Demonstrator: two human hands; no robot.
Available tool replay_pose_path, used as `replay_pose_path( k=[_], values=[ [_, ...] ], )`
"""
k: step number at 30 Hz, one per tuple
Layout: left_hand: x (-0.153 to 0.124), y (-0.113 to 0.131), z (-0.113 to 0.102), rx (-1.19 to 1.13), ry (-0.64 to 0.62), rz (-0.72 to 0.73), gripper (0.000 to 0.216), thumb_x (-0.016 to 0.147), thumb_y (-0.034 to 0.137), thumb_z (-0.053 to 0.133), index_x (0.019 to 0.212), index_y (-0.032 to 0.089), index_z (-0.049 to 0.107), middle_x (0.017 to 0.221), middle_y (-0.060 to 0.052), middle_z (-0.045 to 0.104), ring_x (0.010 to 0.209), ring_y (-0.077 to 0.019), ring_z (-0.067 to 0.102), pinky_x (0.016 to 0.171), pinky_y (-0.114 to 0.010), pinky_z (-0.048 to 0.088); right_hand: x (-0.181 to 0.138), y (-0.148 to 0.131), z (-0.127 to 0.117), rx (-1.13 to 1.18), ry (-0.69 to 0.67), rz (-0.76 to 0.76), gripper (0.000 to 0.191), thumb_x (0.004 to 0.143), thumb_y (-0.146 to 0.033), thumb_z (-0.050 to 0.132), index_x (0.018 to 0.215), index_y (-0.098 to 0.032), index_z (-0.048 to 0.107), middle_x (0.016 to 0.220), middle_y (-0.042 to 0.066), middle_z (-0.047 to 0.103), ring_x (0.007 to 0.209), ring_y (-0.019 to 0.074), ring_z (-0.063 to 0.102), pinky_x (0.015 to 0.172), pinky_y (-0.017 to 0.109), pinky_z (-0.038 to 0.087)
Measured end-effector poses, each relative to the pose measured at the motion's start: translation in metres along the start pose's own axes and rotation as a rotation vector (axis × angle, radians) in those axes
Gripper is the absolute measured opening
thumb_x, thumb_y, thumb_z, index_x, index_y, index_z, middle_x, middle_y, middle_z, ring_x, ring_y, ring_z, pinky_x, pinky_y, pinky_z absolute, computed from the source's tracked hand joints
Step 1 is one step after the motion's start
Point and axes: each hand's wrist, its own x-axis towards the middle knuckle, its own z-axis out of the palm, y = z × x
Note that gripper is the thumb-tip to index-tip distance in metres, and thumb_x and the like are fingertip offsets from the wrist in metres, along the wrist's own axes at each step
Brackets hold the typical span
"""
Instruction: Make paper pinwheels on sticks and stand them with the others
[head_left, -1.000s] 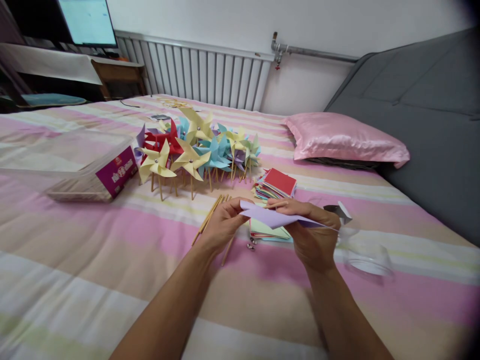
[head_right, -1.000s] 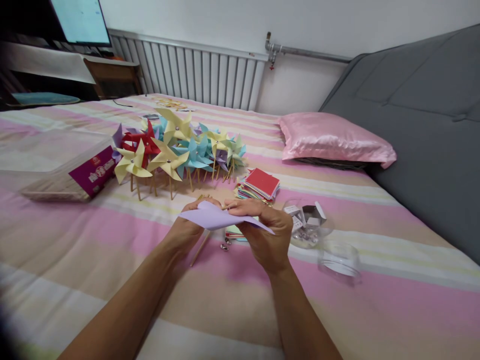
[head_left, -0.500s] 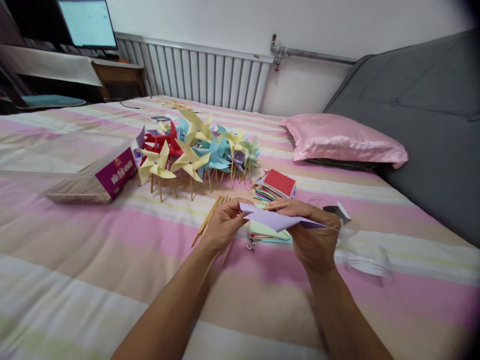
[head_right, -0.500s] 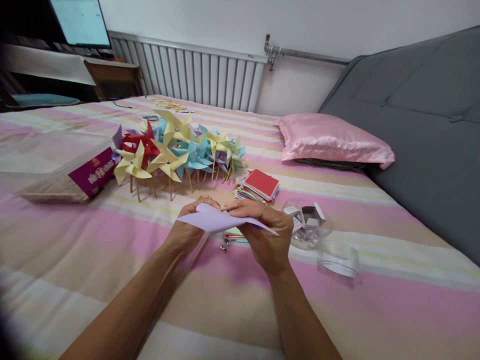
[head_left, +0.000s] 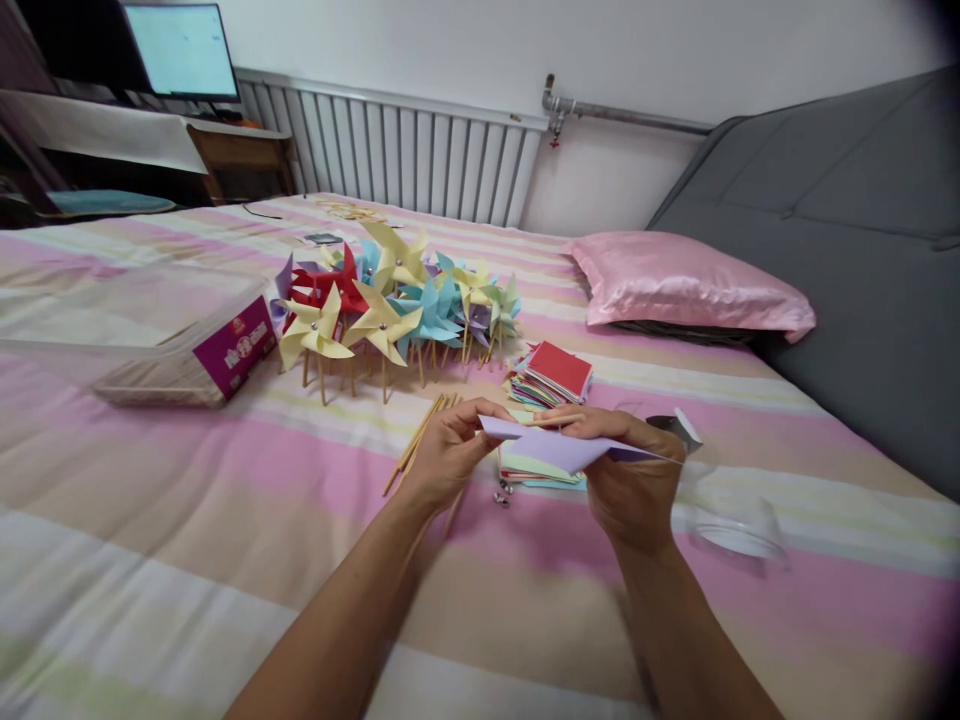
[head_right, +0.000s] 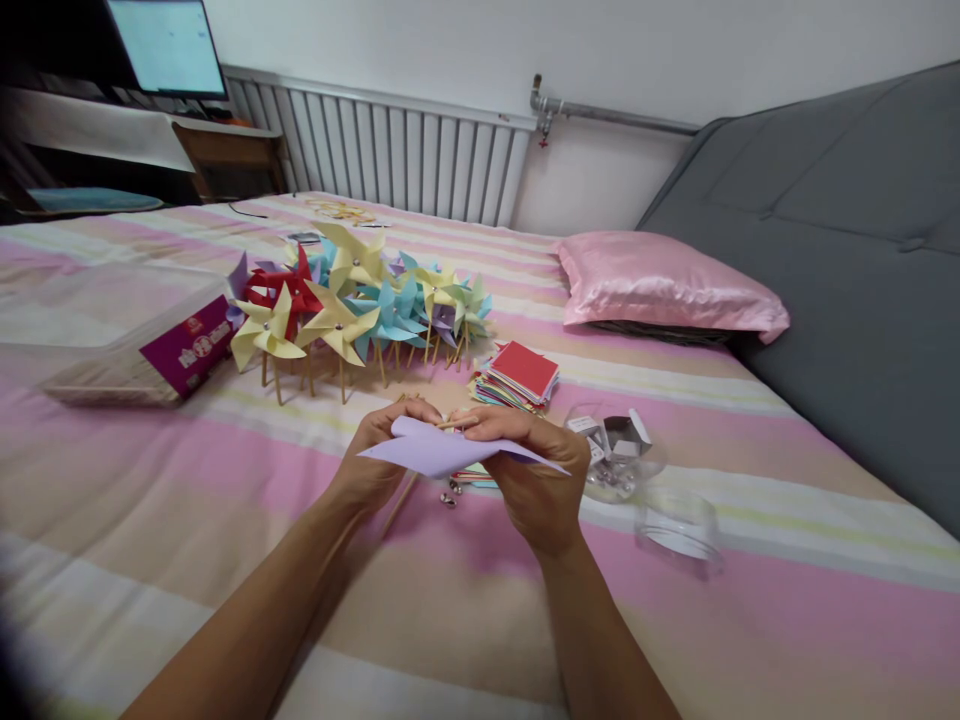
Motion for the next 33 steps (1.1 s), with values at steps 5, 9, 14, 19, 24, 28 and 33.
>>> replay_pose_path(
  k=[5,9,14,19,24,28,33],
  values=[
    [-0.0012,0.0000,0.0014,0.052,-0.017,0.013,0.015,0.068,0.029,0.073,0.075,0.017,0.069,0.075,-0.002,0.063,0.065,-0.0115,0.054,0.062,-0.023,0.039,0.0002,-0.0003,-0.0010,0.064,0.002,0.032,0.005,0.073,-0.017,0.071,0.074,-0.021,0.069,0.078,0.002,0.073,0.077,0.0212,0.069,0.076,0.041,0.056],
    [-0.0012,-0.0033,0.0034,0.051,-0.035,-0.005,0.014,0.072,0.028,0.070,0.076,0.016,0.068,0.072,-0.002,0.061,0.064,-0.0118,0.053,0.060,-0.023,0.039,0.0009,0.0005,-0.0020,0.116,0.006,0.052,0.007,0.073,-0.016,0.072,0.074,-0.022,0.067,0.075,0.000,0.072,0.075,0.0207,0.069,0.078,0.042,0.056],
    [0.0014,-0.0081,0.0040,0.018,-0.004,0.056,0.013,0.072,0.027,0.071,0.078,0.016,0.069,0.073,-0.002,0.062,0.068,-0.0122,0.053,0.064,-0.023,0.039,0.0007,0.0004,0.0007,0.029,0.066,-0.026,0.008,0.072,-0.015,0.072,0.074,-0.022,0.068,0.075,0.002,0.073,0.074,0.0226,0.070,0.070,0.040,0.057],
    [0.0033,-0.0090,0.0030,-0.047,0.010,0.039,0.013,0.073,0.027,0.069,0.081,0.017,0.068,0.077,-0.003,0.063,0.073,-0.0132,0.055,0.071,-0.026,0.041,-0.0006,0.0013,0.0049,-0.119,0.098,-0.117,0.014,0.071,-0.008,0.069,0.076,-0.021,0.070,0.078,0.002,0.071,0.075,0.0222,0.069,0.071,0.041,0.056],
    [0.0032,-0.0064,0.0030,-0.042,0.011,-0.001,0.016,0.071,0.029,0.072,0.080,0.017,0.070,0.079,-0.004,0.066,0.076,-0.0148,0.057,0.074,-0.028,0.042,-0.0012,0.0023,0.0058,-0.302,0.101,-0.246,0.016,0.073,-0.008,0.067,0.078,-0.023,0.069,0.074,0.000,0.070,0.072,0.0201,0.068,0.067,0.037,0.056],
    [0.0029,-0.0049,0.0037,-0.057,-0.036,0.011,0.018,0.073,0.032,0.070,0.083,0.017,0.071,0.081,-0.004,0.068,0.078,-0.0159,0.059,0.079,-0.030,0.042,-0.0021,-0.0007,0.0052,-0.453,0.053,-0.342,0.018,0.074,-0.010,0.067,0.085,-0.025,0.069,0.079,0.001,0.072,0.075,0.0202,0.068,0.071,0.036,0.055],
    [0.0016,-0.0038,0.0038,-0.084,0.000,-0.008,0.023,0.066,0.030,0.075,0.084,0.017,0.071,0.078,-0.004,0.067,0.073,-0.0147,0.058,0.072,-0.027,0.042,-0.0024,-0.0041,0.0044,-0.542,0.035,-0.385,0.021,0.074,-0.010,0.067,0.087,-0.026,0.068,0.080,0.001,0.071,0.076,0.0196,0.068,0.070,0.034,0.055]
  ],
)
